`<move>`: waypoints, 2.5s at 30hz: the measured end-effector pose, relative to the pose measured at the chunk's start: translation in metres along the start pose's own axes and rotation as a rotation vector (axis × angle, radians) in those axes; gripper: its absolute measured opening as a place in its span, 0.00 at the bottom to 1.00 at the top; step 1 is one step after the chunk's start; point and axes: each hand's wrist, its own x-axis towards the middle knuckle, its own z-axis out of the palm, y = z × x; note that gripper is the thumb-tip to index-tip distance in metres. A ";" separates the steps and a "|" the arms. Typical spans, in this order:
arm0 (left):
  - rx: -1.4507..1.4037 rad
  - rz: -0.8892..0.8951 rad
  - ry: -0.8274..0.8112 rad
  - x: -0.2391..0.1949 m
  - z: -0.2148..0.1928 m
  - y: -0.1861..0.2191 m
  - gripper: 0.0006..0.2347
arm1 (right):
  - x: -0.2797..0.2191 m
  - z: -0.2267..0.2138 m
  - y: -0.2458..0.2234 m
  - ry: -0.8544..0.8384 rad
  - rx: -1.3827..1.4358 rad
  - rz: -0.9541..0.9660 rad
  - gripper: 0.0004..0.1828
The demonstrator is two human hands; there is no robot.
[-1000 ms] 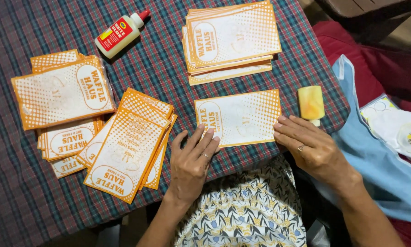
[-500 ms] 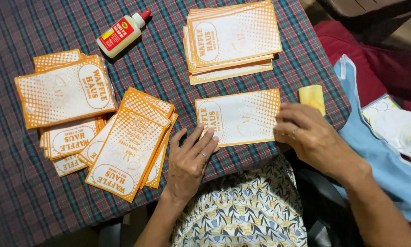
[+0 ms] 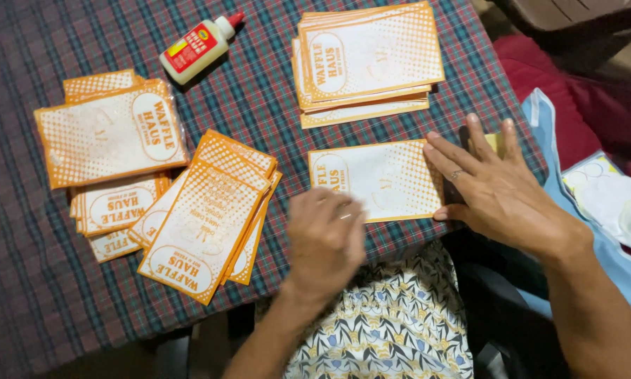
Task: Applying glue to the edges of paper bags and folding them to assemble.
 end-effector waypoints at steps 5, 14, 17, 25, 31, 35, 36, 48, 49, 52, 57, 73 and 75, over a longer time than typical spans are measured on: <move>0.041 -0.066 -0.116 0.032 0.082 0.036 0.23 | -0.003 0.005 0.002 0.051 -0.056 -0.033 0.64; 0.251 -0.271 -0.217 0.020 0.040 -0.005 0.24 | -0.001 -0.003 0.003 0.017 -0.019 -0.017 0.66; 0.344 -0.242 -0.120 0.005 0.036 -0.028 0.22 | -0.002 -0.003 0.003 0.025 -0.010 -0.017 0.65; 0.529 -0.377 -0.055 0.008 0.033 -0.002 0.27 | 0.021 -0.012 0.024 0.005 0.049 -0.080 0.63; 0.528 -0.036 -0.418 -0.003 0.036 0.031 0.57 | 0.088 -0.019 0.025 0.387 0.102 -0.075 0.31; 0.472 0.079 -0.409 -0.025 0.020 0.045 0.46 | 0.121 -0.017 0.030 0.065 0.117 0.045 0.46; 0.404 0.115 -0.324 -0.031 0.012 0.051 0.29 | 0.127 -0.019 0.030 -0.048 0.166 0.086 0.51; 0.099 -0.808 -0.364 -0.028 -0.153 -0.111 0.31 | 0.036 -0.005 -0.029 0.454 -0.081 -0.166 0.33; 0.098 -0.808 -0.368 -0.036 -0.145 -0.119 0.31 | 0.025 -0.001 -0.040 0.452 -0.080 -0.163 0.33; 0.555 -0.416 -0.171 -0.047 -0.117 -0.129 0.32 | 0.000 0.007 -0.069 0.326 -0.064 -0.058 0.34; -1.004 -0.594 -0.021 -0.021 -0.034 -0.072 0.13 | -0.005 -0.009 -0.083 0.390 0.136 -0.025 0.19; -0.042 0.372 -0.142 0.007 0.001 -0.046 0.09 | -0.042 -0.010 -0.065 0.569 0.576 0.313 0.16; -0.179 0.215 -0.129 0.014 0.000 -0.045 0.05 | -0.041 -0.012 -0.069 0.702 0.504 0.315 0.16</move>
